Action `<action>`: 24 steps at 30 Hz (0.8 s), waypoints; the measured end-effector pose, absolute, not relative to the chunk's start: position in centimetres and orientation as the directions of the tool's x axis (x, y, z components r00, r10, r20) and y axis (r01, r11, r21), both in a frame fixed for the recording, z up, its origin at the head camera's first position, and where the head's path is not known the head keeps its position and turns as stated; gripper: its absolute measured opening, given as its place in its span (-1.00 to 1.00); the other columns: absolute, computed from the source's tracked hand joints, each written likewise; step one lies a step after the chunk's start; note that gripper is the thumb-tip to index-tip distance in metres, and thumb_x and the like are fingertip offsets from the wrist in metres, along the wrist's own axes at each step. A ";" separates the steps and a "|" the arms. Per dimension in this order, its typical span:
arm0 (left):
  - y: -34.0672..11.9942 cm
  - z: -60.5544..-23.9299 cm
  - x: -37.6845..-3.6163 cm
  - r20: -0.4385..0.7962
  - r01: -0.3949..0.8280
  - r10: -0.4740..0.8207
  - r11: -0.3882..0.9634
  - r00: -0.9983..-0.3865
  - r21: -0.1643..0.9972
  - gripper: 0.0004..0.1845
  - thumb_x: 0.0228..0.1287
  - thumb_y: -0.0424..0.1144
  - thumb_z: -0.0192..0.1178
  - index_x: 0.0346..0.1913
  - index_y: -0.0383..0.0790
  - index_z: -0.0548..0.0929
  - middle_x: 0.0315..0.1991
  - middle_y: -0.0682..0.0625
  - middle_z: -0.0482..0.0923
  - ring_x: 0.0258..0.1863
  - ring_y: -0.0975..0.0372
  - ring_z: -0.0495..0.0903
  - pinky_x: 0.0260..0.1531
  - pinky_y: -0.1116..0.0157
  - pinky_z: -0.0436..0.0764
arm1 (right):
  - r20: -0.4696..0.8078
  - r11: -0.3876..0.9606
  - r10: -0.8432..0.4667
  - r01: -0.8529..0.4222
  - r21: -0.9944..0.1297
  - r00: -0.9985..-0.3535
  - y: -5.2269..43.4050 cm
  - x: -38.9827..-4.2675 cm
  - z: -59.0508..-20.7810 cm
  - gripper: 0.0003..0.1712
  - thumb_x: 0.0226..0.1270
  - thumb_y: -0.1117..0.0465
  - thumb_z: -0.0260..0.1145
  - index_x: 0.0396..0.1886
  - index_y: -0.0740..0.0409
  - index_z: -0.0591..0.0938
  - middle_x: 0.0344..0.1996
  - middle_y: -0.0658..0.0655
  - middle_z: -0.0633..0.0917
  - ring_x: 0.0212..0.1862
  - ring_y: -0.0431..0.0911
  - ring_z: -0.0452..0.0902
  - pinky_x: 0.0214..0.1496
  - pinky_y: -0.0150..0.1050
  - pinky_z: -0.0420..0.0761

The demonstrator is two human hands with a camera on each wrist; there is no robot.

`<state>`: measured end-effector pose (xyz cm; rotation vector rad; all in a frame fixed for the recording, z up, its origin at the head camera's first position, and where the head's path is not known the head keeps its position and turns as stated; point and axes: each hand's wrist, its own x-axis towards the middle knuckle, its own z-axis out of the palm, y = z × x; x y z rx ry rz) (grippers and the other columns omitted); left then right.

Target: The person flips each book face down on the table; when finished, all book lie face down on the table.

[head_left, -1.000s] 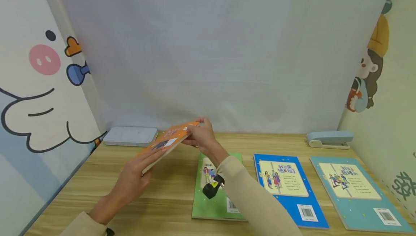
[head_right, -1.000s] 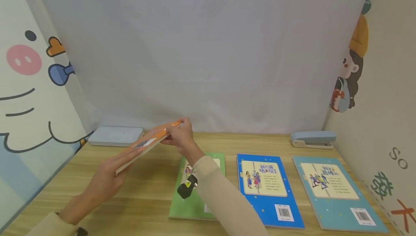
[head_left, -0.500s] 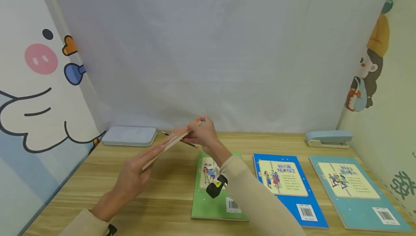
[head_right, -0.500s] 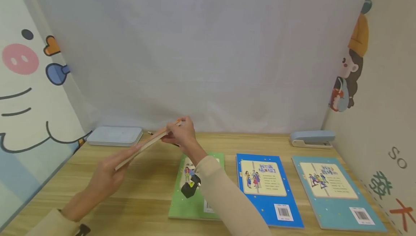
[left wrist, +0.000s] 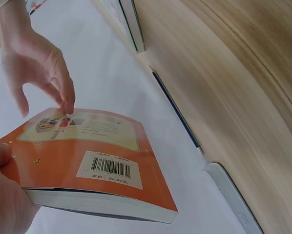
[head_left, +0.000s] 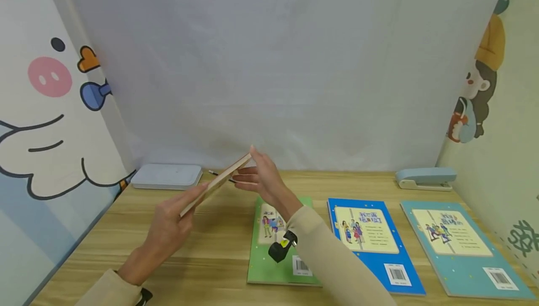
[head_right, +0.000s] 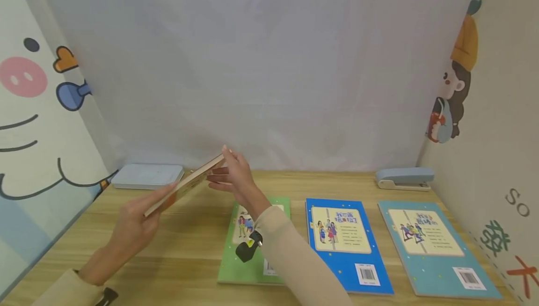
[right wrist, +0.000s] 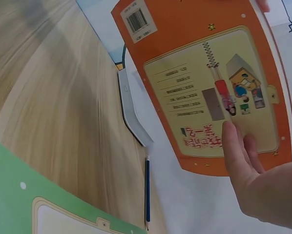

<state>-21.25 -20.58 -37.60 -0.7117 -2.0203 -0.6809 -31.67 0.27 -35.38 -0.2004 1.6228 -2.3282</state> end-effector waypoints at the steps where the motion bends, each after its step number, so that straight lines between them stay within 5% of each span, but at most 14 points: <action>1: -20.6 -37.5 -21.3 0.862 0.705 0.224 0.682 -0.455 0.195 -0.29 -0.24 -0.84 0.35 0.09 -0.31 0.71 -0.05 -0.24 0.74 -0.13 -0.08 0.75 -0.01 0.63 0.53 | -0.055 -0.326 -0.324 0.166 -0.931 -0.945 0.3 -31.6 -35.5 -0.25 0.55 -0.24 -0.01 0.49 0.11 0.16 -0.04 0.39 0.60 -0.03 0.20 0.71 0.04 0.05 0.72; 6: -20.7 -37.4 -21.4 0.881 0.725 0.197 0.657 -0.430 0.207 -0.30 -0.23 -0.85 0.33 0.10 -0.35 0.70 -0.06 -0.30 0.72 -0.05 0.01 0.71 0.05 0.63 0.50 | -0.038 -0.335 -0.344 0.161 -0.928 -0.938 0.4 -31.5 -35.8 -0.24 0.55 -0.30 -0.11 0.53 0.03 0.15 0.13 0.50 0.56 0.10 0.29 0.65 0.10 0.09 0.68; 13: -20.7 -37.1 -21.4 0.895 0.757 0.138 0.597 -0.424 0.266 -0.36 -0.14 -0.88 0.20 0.10 -0.43 0.68 -0.01 -0.37 0.69 0.17 0.53 0.47 0.06 0.65 0.45 | -0.032 -0.289 -0.373 0.148 -0.946 -0.927 0.8 -31.5 -36.6 -0.30 0.64 -0.12 -0.13 0.62 -0.13 -0.08 0.31 0.57 0.41 0.25 0.40 0.50 0.15 0.08 0.66; 24: -20.6 -35.7 -20.8 0.892 0.758 0.043 0.547 -0.449 0.355 -0.45 0.02 -0.80 0.21 0.12 -0.43 0.66 -0.01 -0.34 0.67 0.05 0.64 0.54 -0.13 0.67 0.52 | -0.033 -0.244 -0.389 0.137 -0.960 -0.921 0.9 -31.4 -37.4 -0.33 0.62 0.11 0.00 0.58 -0.23 0.00 0.39 0.53 0.29 0.32 0.37 0.44 0.21 0.14 0.61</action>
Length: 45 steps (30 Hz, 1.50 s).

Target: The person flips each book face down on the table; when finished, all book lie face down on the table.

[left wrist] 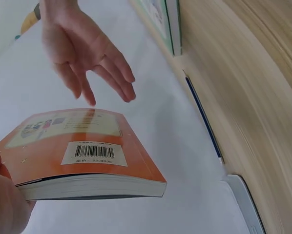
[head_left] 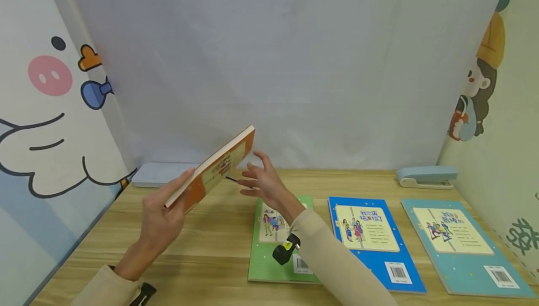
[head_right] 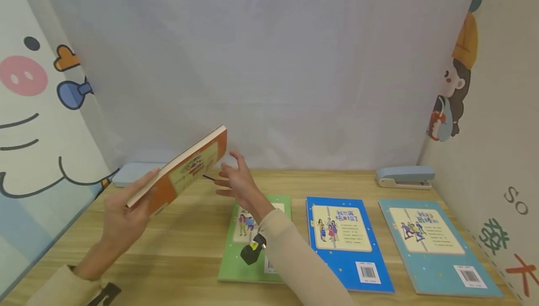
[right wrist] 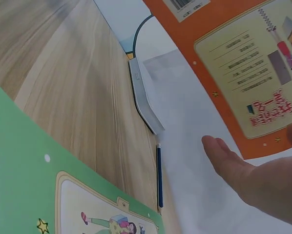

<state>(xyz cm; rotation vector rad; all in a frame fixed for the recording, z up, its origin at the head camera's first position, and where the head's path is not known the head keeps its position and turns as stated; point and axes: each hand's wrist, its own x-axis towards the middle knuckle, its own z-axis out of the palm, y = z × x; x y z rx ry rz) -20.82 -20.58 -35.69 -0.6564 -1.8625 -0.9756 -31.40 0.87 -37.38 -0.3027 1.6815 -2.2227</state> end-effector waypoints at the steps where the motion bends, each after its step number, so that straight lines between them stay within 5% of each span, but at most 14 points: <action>1: -20.5 -35.5 -20.8 0.895 0.760 0.039 0.545 -0.445 0.354 -0.45 0.02 -0.81 0.21 0.13 -0.44 0.66 -0.02 -0.36 0.67 0.04 0.64 0.54 -0.13 0.67 0.52 | -0.026 -0.250 -0.394 0.134 -0.959 -0.919 0.9 -31.4 -37.4 -0.33 0.62 0.11 0.00 0.58 -0.23 -0.01 0.39 0.53 0.29 0.32 0.36 0.44 0.22 0.15 0.60; 7: -20.1 -35.1 -20.4 0.887 0.768 0.009 0.506 -0.461 0.393 -0.47 0.07 -0.79 0.20 0.15 -0.46 0.64 0.06 0.00 0.64 0.01 0.60 0.59 -0.14 0.64 0.57 | 0.028 -0.339 -0.421 0.128 -0.932 -0.907 0.8 -31.6 -37.5 -0.33 0.63 0.14 0.01 0.55 -0.33 -0.01 0.29 0.38 0.42 0.31 0.32 0.46 0.24 0.09 0.60; 11: -20.1 -35.1 -20.4 0.884 0.789 -0.008 0.449 -0.467 0.420 -0.49 0.11 -0.78 0.18 0.16 -0.50 0.61 -0.22 -0.13 0.76 -0.42 0.57 0.59 -0.40 0.65 0.52 | 0.053 -0.400 -0.419 0.131 -0.907 -0.906 0.7 -31.7 -37.5 -0.37 0.62 0.20 0.01 0.52 -0.35 0.05 0.14 0.30 0.50 0.15 0.18 0.60 0.26 0.07 0.59; 13: -20.0 -35.1 -20.3 0.885 0.797 -0.018 0.426 -0.466 0.429 -0.49 0.11 -0.79 0.17 0.17 -0.52 0.60 -0.24 -0.13 0.75 -0.48 0.55 0.51 -0.46 0.63 0.49 | 0.059 -0.413 -0.416 0.131 -0.901 -0.907 0.8 -31.6 -37.5 -0.38 0.62 0.23 0.01 0.51 -0.31 0.09 0.13 0.30 0.50 0.05 0.09 0.66 0.27 0.06 0.59; 20: -20.1 -34.8 -20.0 0.862 0.786 -0.033 0.395 -0.506 0.476 -0.48 0.13 -0.79 0.15 0.19 -0.50 0.59 0.11 0.31 0.61 -0.05 0.53 0.64 -0.19 0.61 0.61 | 0.062 -0.430 -0.413 0.134 -0.893 -0.909 0.9 -31.5 -37.6 -0.41 0.60 0.30 -0.01 0.49 -0.21 0.15 0.06 0.30 0.53 -0.10 -0.03 0.70 0.28 0.05 0.58; 41: -20.0 -34.2 -18.8 0.763 0.659 -0.085 0.449 -0.640 0.603 -0.49 0.20 -0.69 0.20 0.23 -0.39 0.60 0.03 0.46 0.56 -0.15 0.59 0.63 -0.32 0.58 0.65 | 0.100 -0.428 -0.403 0.091 -0.899 -0.910 1.2 -31.8 -38.6 -0.43 0.57 0.40 -0.02 0.43 -0.13 0.19 -0.14 0.13 0.67 -0.24 -0.10 0.72 0.19 0.04 0.65; 45: -19.7 -34.1 -18.9 0.773 0.668 -0.051 0.469 -0.632 0.578 -0.48 0.18 -0.69 0.22 0.23 -0.38 0.60 0.05 0.16 0.65 -0.14 0.61 0.62 -0.33 0.58 0.64 | 0.082 -0.431 -0.379 0.097 -0.897 -0.922 1.2 -31.7 -38.6 -0.41 0.55 0.43 -0.02 0.43 -0.12 0.19 -0.14 0.15 0.67 -0.27 -0.09 0.72 0.15 0.01 0.67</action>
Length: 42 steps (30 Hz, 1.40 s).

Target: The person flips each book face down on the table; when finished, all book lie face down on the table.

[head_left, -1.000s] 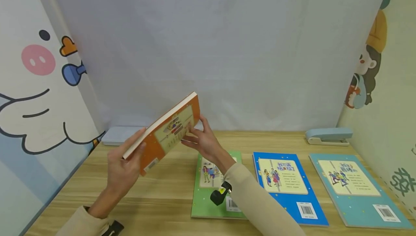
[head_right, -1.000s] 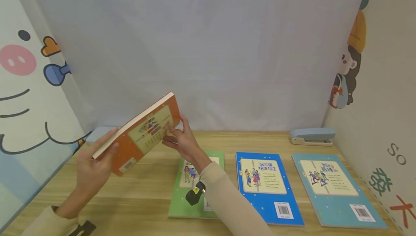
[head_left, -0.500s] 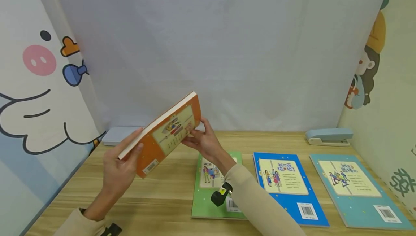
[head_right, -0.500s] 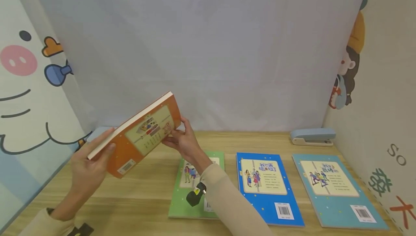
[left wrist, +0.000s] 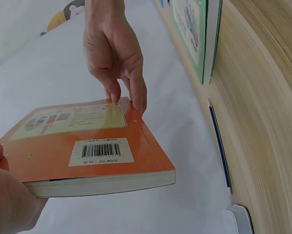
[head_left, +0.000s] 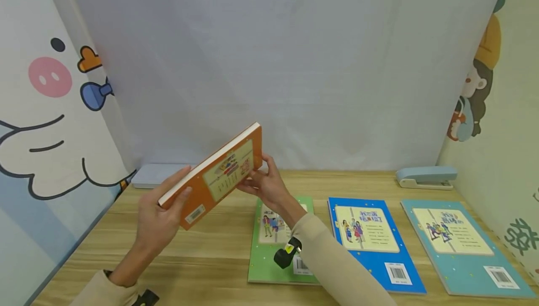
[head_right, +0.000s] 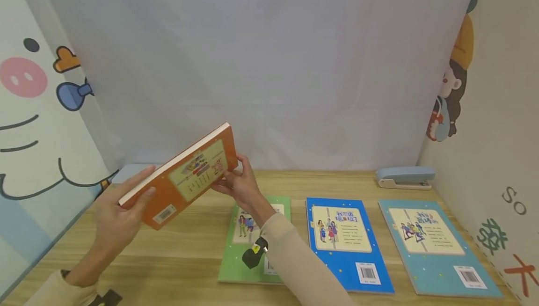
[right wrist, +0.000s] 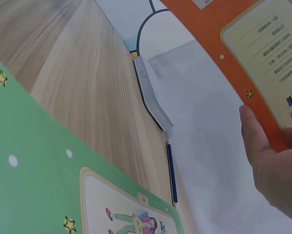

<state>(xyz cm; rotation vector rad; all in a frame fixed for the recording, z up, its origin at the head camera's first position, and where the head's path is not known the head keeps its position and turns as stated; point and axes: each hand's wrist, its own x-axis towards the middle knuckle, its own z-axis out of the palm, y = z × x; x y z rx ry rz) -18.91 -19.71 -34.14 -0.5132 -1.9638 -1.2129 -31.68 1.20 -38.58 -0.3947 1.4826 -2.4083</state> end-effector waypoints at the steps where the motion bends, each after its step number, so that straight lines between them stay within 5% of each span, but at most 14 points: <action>1: -19.6 -34.2 -19.0 0.776 0.674 -0.042 0.468 -0.630 0.572 -0.48 0.18 -0.69 0.21 0.23 -0.38 0.60 0.05 0.02 0.67 -0.14 0.61 0.62 -0.34 0.58 0.64 | 0.073 -0.431 -0.371 0.102 -0.897 -0.926 1.2 -31.6 -38.6 -0.40 0.54 0.44 -0.02 0.43 -0.11 0.19 -0.13 0.16 0.67 -0.27 -0.09 0.72 0.14 0.00 0.68; 6: -19.4 -34.5 -19.3 0.765 0.677 -0.026 0.446 -0.643 0.585 -0.47 0.20 -0.69 0.20 0.25 -0.38 0.58 0.02 -0.46 0.62 -0.14 0.61 0.61 -0.36 0.57 0.65 | 0.036 -0.406 -0.341 0.112 -0.907 -0.939 1.3 -31.5 -38.7 -0.39 0.51 0.48 -0.02 0.43 -0.07 0.18 -0.03 0.25 0.61 -0.27 -0.06 0.70 0.11 -0.03 0.69; 20: -19.8 -34.0 -19.4 0.636 0.582 0.079 0.499 -0.768 0.641 -0.50 0.31 -0.55 0.21 0.31 -0.31 0.54 0.18 -0.35 0.59 -0.16 0.56 0.57 -0.41 0.45 0.66 | -0.025 -0.385 -0.287 0.139 -0.912 -0.958 1.9 -31.8 -39.5 -0.45 0.51 0.46 0.00 0.38 -0.03 0.21 -0.06 0.27 0.62 -0.27 -0.04 0.68 0.09 -0.01 0.71; 29: -20.0 -33.3 -19.2 0.615 0.568 0.112 0.538 -0.780 0.622 -0.46 0.32 -0.56 0.19 0.36 -0.29 0.50 0.17 -0.37 0.59 -0.18 0.52 0.57 -0.40 0.43 0.66 | -0.028 -0.361 -0.313 0.147 -0.921 -0.949 2.3 -31.8 -39.5 -0.46 0.52 0.44 -0.01 0.38 -0.01 0.18 0.06 0.40 0.61 -0.25 -0.03 0.69 0.04 -0.05 0.73; 42: -20.8 -32.0 -19.6 0.584 0.615 0.287 0.611 -0.759 0.499 -0.44 0.25 -0.64 0.18 0.32 -0.30 0.53 0.13 -0.38 0.61 -0.20 -0.01 0.68 -0.40 0.33 0.69 | -0.066 -0.349 -0.317 0.181 -0.919 -0.946 2.4 -31.7 -39.6 -0.48 0.51 0.44 0.02 0.35 -0.02 0.21 0.06 0.40 0.61 -0.21 0.01 0.68 0.00 -0.08 0.74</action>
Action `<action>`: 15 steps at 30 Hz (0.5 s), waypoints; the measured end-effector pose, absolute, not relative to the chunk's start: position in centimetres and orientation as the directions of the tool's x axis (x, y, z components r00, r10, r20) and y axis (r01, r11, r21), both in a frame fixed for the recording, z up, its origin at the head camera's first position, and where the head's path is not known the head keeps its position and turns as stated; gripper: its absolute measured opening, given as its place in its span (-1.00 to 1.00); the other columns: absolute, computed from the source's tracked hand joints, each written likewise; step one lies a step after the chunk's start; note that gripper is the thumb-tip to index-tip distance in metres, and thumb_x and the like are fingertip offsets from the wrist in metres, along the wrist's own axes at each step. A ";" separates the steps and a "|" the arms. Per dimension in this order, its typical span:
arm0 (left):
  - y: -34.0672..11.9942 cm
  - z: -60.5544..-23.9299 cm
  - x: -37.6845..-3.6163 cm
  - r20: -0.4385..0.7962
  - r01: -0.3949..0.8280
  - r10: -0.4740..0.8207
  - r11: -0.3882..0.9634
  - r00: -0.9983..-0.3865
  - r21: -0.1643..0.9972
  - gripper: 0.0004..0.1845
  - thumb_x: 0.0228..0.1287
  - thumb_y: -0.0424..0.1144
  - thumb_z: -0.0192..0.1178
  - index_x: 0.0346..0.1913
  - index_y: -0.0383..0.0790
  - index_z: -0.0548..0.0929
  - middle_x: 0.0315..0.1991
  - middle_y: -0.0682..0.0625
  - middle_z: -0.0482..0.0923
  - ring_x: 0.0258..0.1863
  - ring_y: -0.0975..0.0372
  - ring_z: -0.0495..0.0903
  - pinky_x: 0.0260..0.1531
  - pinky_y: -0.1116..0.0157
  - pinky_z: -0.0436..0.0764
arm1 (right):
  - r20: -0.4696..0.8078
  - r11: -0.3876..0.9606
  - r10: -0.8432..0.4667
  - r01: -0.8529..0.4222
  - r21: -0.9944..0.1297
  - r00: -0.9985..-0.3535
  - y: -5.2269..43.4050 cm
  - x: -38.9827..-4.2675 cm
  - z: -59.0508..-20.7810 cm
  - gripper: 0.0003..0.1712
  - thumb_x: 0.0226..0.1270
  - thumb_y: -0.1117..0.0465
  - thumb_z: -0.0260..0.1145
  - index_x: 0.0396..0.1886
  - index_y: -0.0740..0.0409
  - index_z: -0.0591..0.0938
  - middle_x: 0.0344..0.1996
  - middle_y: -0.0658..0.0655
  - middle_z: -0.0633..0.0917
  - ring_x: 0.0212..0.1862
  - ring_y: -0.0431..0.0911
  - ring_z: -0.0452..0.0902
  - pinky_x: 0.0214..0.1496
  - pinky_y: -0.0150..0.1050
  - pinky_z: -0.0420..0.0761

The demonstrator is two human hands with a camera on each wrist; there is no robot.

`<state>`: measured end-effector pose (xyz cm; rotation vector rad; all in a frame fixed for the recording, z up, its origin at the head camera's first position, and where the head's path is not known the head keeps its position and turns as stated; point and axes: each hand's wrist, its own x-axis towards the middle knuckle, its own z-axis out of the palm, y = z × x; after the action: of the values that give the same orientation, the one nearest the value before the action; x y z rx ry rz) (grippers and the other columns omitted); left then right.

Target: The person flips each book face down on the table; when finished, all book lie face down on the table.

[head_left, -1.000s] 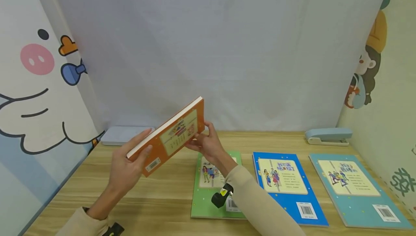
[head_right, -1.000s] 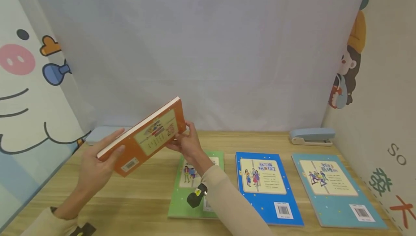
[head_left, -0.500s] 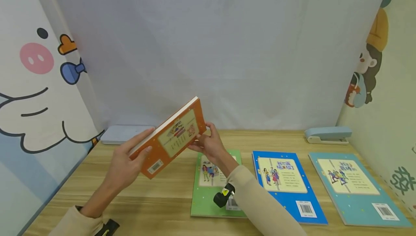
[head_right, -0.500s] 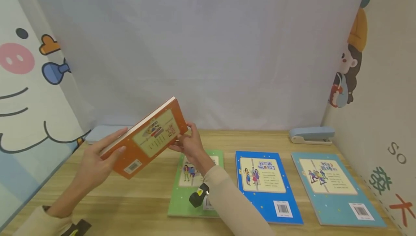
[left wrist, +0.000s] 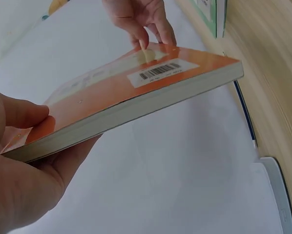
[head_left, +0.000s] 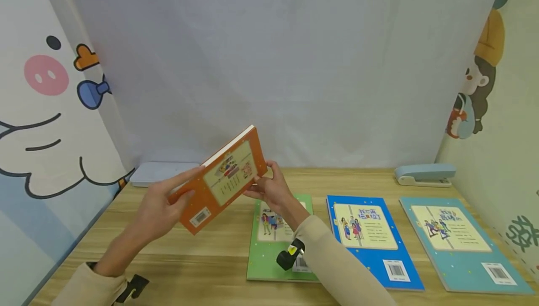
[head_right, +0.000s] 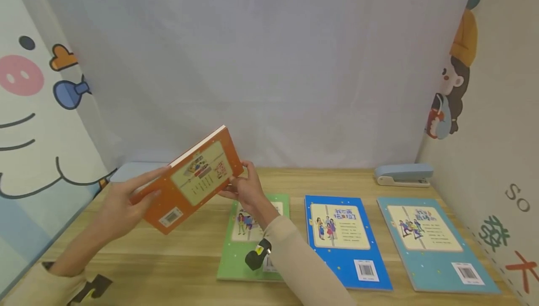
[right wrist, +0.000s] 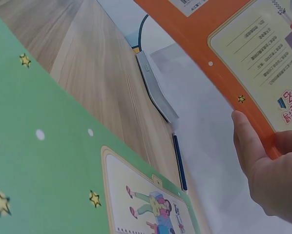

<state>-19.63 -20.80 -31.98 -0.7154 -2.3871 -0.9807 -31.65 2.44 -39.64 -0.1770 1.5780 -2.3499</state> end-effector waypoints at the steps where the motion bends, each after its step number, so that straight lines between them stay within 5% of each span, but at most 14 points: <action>1: -20.9 -31.9 -19.7 0.579 0.620 0.302 0.613 -0.757 0.490 -0.42 0.24 -0.66 0.17 0.33 -0.30 0.53 0.16 -0.39 0.59 -0.18 -0.04 0.68 -0.38 0.30 0.70 | -0.066 -0.345 -0.318 0.180 -0.921 -0.946 2.4 -31.7 -39.7 -0.48 0.52 0.43 0.02 0.35 -0.03 0.21 0.06 0.40 0.61 -0.21 0.01 0.68 0.00 -0.08 0.74; 9: -21.2 -31.4 -19.9 0.534 0.612 0.359 0.662 -0.766 0.433 -0.44 0.16 -0.69 0.20 0.25 -0.32 0.60 0.31 -0.40 0.45 -0.10 -0.11 0.69 -0.37 0.27 0.72 | -0.071 -0.309 -0.318 0.174 -0.935 -0.946 2.6 -31.6 -39.5 -0.50 0.52 0.44 0.00 0.34 0.01 0.23 0.02 0.41 0.63 -0.18 0.04 0.71 0.01 -0.03 0.74; 15: -21.4 -31.3 -20.0 0.494 0.560 0.324 0.686 -0.807 0.465 -0.51 0.16 -0.62 0.30 0.19 -0.35 0.64 0.20 -0.37 0.54 -0.16 -0.04 0.68 -0.37 0.27 0.73 | -0.075 -0.277 -0.315 0.167 -0.946 -0.946 2.8 -31.7 -39.5 -0.54 0.54 0.42 0.01 0.33 0.02 0.27 -0.02 0.39 0.66 -0.19 0.07 0.72 -0.04 -0.01 0.75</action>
<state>-20.02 -21.40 -31.33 -0.6910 -2.5246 -0.8737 -31.75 2.78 -39.45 -0.1825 1.6703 -2.2868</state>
